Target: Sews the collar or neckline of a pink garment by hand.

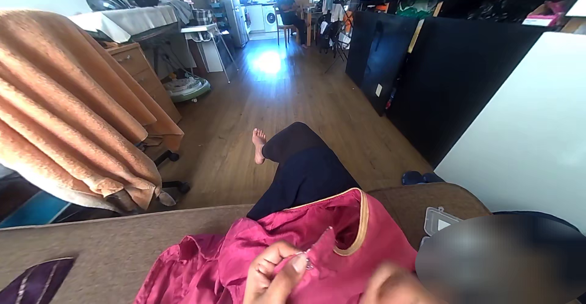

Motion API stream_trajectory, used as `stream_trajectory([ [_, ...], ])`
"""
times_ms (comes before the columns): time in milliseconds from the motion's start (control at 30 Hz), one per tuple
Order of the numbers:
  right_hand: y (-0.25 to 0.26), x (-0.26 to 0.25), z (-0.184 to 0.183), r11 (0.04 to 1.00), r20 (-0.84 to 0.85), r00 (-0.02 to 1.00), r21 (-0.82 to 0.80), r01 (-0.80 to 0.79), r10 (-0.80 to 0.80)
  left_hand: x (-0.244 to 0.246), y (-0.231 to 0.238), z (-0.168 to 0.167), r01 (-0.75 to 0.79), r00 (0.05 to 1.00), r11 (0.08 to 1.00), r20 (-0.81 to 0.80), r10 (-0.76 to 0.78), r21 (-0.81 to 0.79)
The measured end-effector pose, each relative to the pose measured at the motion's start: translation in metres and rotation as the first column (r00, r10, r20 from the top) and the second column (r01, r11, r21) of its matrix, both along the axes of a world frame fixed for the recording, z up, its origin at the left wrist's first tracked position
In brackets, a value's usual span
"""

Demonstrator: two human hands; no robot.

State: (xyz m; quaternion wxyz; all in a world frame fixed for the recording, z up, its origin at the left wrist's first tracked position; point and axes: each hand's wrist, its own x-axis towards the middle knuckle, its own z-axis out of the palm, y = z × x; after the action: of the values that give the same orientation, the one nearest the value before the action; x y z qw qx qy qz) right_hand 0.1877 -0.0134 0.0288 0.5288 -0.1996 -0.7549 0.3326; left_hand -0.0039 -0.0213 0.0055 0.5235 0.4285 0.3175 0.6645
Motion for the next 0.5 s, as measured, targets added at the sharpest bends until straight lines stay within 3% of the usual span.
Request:
stream_trajectory([
  [100,0.020,0.057,0.013,0.973,-0.090,0.969,-0.039,0.228,-0.231,-0.008,0.002,-0.001,-0.085,0.996,0.996,0.041,0.084,0.023],
  [267,0.024,0.105,0.031,0.922,-0.146,0.923,0.101,0.373,-0.357,-0.005,0.002,-0.001,-0.086,0.996,0.995,0.031,0.084,0.042],
  [500,0.024,0.119,0.030,0.921,-0.092,0.931,0.138,0.363,-0.353,-0.001,0.005,-0.001,-0.155,0.988,0.986,0.002,0.155,0.054],
])
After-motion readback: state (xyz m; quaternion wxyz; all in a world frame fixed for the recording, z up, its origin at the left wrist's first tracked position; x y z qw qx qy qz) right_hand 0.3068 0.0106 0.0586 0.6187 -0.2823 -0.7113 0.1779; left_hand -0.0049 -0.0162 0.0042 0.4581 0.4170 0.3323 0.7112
